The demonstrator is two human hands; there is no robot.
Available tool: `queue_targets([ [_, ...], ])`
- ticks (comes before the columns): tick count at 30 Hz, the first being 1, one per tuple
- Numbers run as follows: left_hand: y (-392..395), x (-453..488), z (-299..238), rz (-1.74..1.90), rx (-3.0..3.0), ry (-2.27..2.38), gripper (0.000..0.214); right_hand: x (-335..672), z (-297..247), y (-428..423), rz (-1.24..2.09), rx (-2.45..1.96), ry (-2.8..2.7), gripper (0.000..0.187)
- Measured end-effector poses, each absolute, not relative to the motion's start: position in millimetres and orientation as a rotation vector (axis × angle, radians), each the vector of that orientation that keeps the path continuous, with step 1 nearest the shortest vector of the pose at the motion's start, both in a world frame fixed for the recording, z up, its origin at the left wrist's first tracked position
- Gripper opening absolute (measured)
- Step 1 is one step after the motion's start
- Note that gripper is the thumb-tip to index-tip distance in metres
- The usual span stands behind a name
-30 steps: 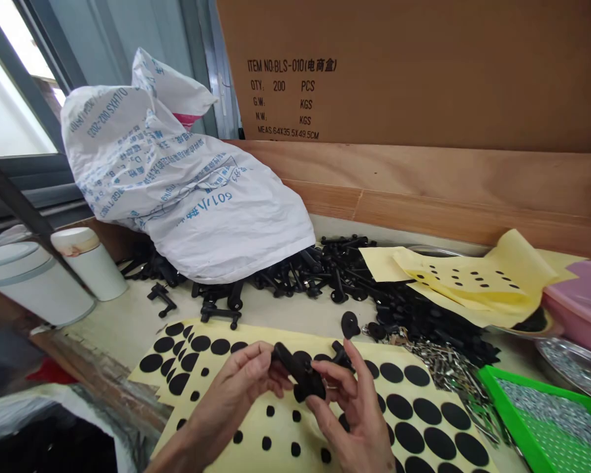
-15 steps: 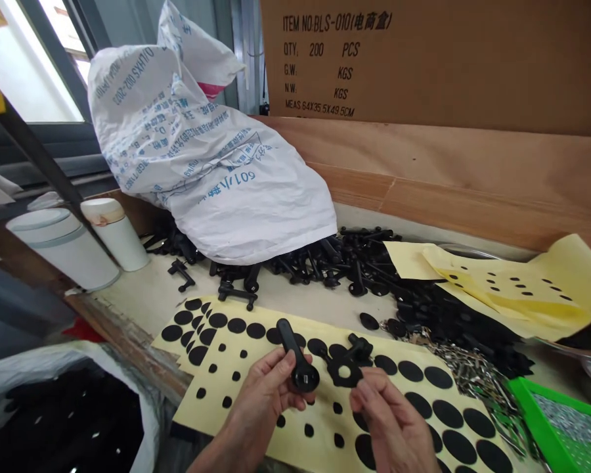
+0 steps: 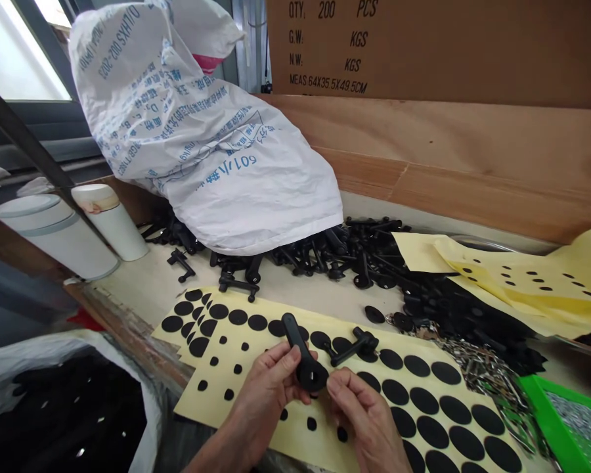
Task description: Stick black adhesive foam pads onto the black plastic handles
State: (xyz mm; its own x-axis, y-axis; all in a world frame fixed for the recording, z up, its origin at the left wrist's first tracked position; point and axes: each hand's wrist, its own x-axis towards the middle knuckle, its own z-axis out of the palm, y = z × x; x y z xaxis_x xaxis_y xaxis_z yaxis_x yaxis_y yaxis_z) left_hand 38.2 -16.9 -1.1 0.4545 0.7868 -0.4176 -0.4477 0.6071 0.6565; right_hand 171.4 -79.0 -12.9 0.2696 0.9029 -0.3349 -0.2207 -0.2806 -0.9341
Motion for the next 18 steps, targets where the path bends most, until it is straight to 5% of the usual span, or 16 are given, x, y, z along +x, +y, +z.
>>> queue_targets([
  [18,-17.9,41.3,-1.0,0.842,0.512,0.807,0.023,175.6,-13.1,-80.7,1.228,-1.364,-0.649,0.036],
])
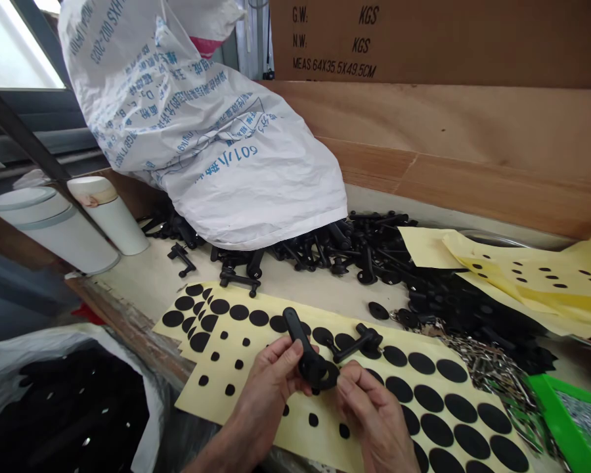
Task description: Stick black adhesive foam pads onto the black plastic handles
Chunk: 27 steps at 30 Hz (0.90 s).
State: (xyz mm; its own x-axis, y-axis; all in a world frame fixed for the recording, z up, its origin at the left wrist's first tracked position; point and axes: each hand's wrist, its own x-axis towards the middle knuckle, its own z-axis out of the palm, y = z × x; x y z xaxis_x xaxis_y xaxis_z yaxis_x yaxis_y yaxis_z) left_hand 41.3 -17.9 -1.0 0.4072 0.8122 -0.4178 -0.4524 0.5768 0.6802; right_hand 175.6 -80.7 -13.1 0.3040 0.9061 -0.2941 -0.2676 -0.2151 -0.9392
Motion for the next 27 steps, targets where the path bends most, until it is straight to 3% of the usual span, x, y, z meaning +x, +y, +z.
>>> queue_targets([
  [27,-21.5,40.8,-6.4,0.857,0.571,0.755,0.021,170.4,-9.1,-78.1,1.246,-1.501,-0.713,0.036],
])
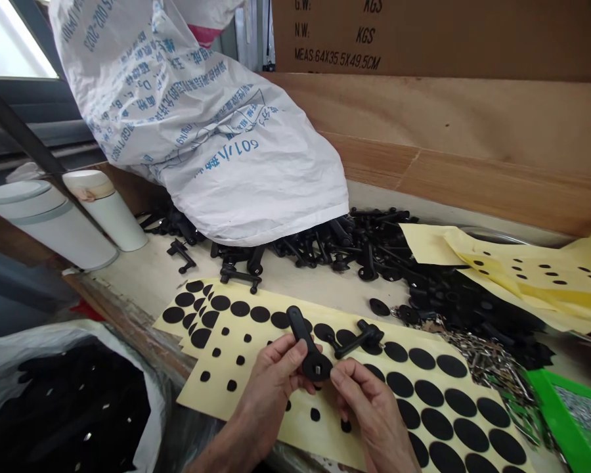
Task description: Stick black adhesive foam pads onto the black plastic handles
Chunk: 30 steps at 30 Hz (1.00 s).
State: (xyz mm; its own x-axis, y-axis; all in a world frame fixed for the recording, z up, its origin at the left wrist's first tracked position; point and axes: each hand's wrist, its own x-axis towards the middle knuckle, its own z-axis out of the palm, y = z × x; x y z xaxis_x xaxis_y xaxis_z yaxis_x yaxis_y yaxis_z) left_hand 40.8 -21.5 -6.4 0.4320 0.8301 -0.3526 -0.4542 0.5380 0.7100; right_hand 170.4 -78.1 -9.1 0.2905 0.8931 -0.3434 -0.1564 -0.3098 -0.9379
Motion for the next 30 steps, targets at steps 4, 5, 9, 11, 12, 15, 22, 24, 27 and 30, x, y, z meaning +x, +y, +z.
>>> queue_targets([
  [4,-20.6,40.8,-6.4,0.846,0.576,0.772,0.022,170.3,-8.3,-77.9,1.226,-1.525,-0.733,0.036],
  [5,-20.3,40.9,-6.1,0.843,0.576,0.777,0.022,170.3,-8.0,-77.8,1.227,-1.532,-0.736,0.037],
  [9,-19.8,41.6,-5.7,0.844,0.574,0.781,0.022,170.5,-8.0,-77.5,1.222,-1.543,-0.739,0.037],
  [11,-20.1,41.7,-6.0,0.848,0.571,0.777,0.022,170.5,-8.8,-77.4,1.221,-1.539,-0.735,0.037],
  [12,-20.4,41.7,-6.2,0.849,0.57,0.776,0.022,170.6,-9.3,-77.3,1.225,-1.537,-0.732,0.036],
  [15,-20.6,41.5,-6.9,0.848,0.566,0.776,0.022,170.9,-10.3,-77.2,1.234,-1.537,-0.731,0.037],
  [22,-20.1,41.3,-5.1,0.844,0.56,0.761,0.02,172.4,-10.0,-76.9,1.25,-1.531,-0.723,0.037],
  [24,-20.3,41.3,-5.2,0.848,0.558,0.755,0.019,172.3,-10.1,-76.7,1.257,-1.525,-0.715,0.036],
  [27,-20.0,41.4,-6.4,0.849,0.558,0.747,0.019,171.3,-10.2,-76.6,1.252,-1.52,-0.709,0.036],
  [30,-19.4,41.3,-7.3,0.854,0.552,0.743,0.019,170.3,-9.8,-76.6,1.238,-1.524,-0.7,0.035],
])
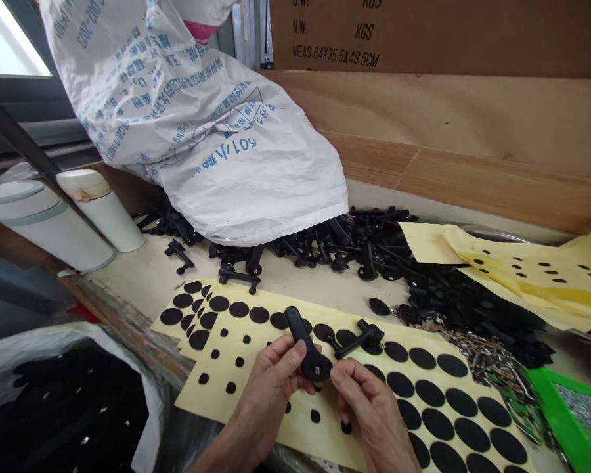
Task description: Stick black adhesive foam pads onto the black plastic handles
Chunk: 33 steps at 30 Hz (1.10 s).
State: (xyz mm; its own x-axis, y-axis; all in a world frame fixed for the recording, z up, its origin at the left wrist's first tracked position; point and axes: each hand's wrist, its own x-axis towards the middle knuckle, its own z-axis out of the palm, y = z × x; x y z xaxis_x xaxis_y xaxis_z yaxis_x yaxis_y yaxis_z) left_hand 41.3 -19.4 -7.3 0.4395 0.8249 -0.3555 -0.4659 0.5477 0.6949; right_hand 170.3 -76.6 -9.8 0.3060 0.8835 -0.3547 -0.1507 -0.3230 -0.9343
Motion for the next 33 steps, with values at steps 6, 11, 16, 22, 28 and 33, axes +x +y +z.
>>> queue_targets([
  [6,-19.3,40.9,-5.4,0.852,0.549,0.745,0.02,169.6,-9.1,-76.1,1.234,-1.529,-0.682,0.036],
  [11,-18.8,41.6,-6.6,0.855,0.547,0.747,0.019,169.0,-8.3,-76.3,1.243,-1.521,-0.663,0.036],
  [16,-19.6,42.1,-6.5,0.858,0.535,0.752,0.018,169.5,-9.8,-76.5,1.256,-1.519,-0.648,0.036],
  [22,-20.7,41.1,-5.9,0.854,0.535,0.752,0.018,167.7,-6.2,-76.3,1.244,-1.525,-0.658,0.036],
  [28,-19.6,41.8,-5.1,0.856,0.516,0.772,0.019,164.8,-0.5,-75.2,1.229,-1.554,-0.638,0.036],
  [33,-19.0,41.6,-3.4,0.851,0.521,0.762,0.019,164.8,-0.7,-75.4,1.193,-1.574,-0.702,0.036],
])
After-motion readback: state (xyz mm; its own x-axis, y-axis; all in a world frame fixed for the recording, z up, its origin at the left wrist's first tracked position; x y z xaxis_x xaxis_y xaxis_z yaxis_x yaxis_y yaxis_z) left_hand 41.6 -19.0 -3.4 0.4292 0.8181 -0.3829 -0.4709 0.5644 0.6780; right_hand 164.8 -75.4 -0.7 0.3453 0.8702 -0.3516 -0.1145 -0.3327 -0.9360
